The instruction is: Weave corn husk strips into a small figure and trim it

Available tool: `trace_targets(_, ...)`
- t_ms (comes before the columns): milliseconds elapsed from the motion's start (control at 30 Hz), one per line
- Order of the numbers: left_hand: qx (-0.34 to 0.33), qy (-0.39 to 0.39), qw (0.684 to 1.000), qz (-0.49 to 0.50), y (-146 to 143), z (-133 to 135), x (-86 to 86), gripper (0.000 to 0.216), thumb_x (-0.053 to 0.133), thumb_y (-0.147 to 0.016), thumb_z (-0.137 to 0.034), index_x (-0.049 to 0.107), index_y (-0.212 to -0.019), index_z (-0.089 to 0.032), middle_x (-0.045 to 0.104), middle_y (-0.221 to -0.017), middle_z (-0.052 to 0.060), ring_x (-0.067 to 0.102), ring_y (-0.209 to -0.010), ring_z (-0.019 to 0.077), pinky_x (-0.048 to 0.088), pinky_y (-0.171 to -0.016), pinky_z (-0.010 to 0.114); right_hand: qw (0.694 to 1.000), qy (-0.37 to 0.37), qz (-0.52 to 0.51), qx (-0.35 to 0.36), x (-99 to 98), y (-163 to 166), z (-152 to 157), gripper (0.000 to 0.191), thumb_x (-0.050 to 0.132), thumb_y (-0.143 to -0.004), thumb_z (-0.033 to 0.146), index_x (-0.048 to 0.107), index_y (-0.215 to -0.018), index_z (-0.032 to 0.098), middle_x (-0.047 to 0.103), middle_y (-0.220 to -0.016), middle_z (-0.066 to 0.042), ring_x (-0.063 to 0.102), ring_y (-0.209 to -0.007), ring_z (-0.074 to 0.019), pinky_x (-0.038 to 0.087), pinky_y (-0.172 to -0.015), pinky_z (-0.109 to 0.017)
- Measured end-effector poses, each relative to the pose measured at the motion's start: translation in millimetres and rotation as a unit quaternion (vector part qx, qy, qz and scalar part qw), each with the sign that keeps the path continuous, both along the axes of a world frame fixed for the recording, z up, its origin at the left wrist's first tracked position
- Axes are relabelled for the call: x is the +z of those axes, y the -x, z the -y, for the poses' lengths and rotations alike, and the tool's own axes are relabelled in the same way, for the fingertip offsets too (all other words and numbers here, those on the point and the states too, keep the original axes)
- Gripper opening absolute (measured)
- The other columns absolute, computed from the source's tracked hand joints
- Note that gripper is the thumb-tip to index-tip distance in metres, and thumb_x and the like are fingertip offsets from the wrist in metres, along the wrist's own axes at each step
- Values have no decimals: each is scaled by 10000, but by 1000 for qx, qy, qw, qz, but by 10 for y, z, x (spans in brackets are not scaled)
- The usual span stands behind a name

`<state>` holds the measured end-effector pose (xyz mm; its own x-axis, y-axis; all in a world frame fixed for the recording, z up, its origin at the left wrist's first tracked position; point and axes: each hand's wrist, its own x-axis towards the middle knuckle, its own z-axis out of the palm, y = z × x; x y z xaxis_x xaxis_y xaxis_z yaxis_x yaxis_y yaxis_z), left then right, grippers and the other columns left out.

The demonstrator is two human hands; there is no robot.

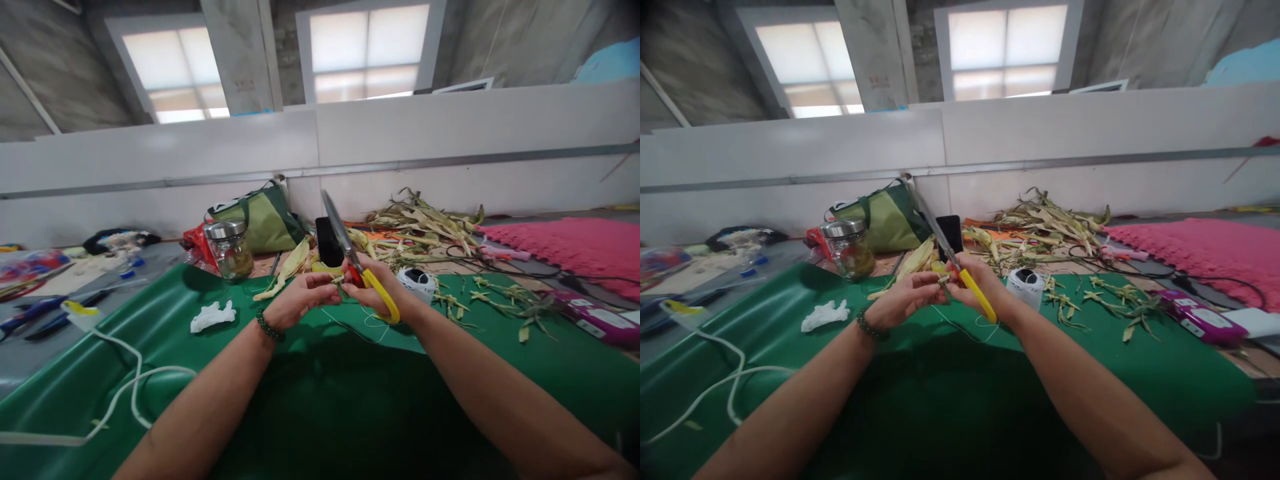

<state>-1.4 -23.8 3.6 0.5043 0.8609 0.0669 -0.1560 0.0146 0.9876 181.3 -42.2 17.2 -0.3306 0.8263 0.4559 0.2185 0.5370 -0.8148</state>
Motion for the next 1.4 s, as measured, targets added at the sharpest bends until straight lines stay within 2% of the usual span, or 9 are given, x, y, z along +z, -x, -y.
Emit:
trace_targets(133,22,-7,1000,-6,19,-3,-2,304,865,-572,-314,717,-774,-141,696,-761,23,635,-683,123,489,-702,252,998,-36,58,-2,19,-32,-4,230,665,-698,262,514,-861,198,542,-695,30,504,-617,-107,430,-571,-235)
trace_targets(367,18,36,999,12,12,0,-6,370,891,-532,-298,686,-802,-149,728,-795,36,693,-696,153,492,-678,250,999,16,30,-9,-33,-28,-91,282,691,-676,306,498,-852,198,514,-654,43,489,-592,-107,411,-562,-237)
trace_targets(467,39,42,998,36,46,-13,19,382,892,-536,-288,673,-817,-147,731,-760,40,699,-696,164,499,-655,246,999,38,8,-26,-24,-32,-81,334,698,-695,416,484,-839,206,482,-651,47,456,-564,-101,391,-534,-236)
trace_targets(567,80,41,994,69,109,-51,57,332,874,-570,-247,684,-818,-135,733,-759,45,693,-718,153,509,-656,226,999,43,9,17,19,-92,-28,397,626,-754,556,483,-928,229,520,-731,16,485,-600,-125,408,-532,-251)
trace_targets(667,122,27,985,116,175,-92,102,242,848,-597,-189,691,-771,-130,720,-729,25,667,-676,109,511,-641,189,996,5,60,71,64,-185,10,460,535,-786,652,500,-987,240,578,-889,-45,551,-743,-174,467,-632,-298)
trace_targets(800,158,19,971,180,258,-109,176,181,813,-633,-147,680,-755,-135,697,-676,3,646,-615,86,507,-581,162,988,-24,137,61,83,-267,-8,476,524,-809,643,519,-1035,225,577,-976,-65,554,-870,-204,470,-774,-341)
trace_targets(933,178,16,961,210,343,-108,244,135,783,-670,-138,661,-730,-136,694,-669,5,653,-614,87,525,-605,171,980,-19,185,66,120,-277,-7,494,490,-811,680,551,-906,200,551,-821,-42,506,-719,-170,445,-640,-295)
trace_targets(1133,200,-8,963,182,395,-141,254,162,808,-624,-132,683,-726,-120,692,-654,5,642,-601,80,520,-636,176,982,-20,164,95,189,-245,61,534,449,-811,724,554,-740,205,475,-618,-1,411,-531,-116,351,-458,-243)
trace_targets(1400,223,-33,959,173,362,-153,227,209,846,-561,-167,685,-689,-129,693,-666,-9,635,-635,72,502,-672,182,983,33,169,64,131,-229,82,447,478,-867,609,548,-692,203,462,-534,9,360,-426,-86,290,-367,-225)
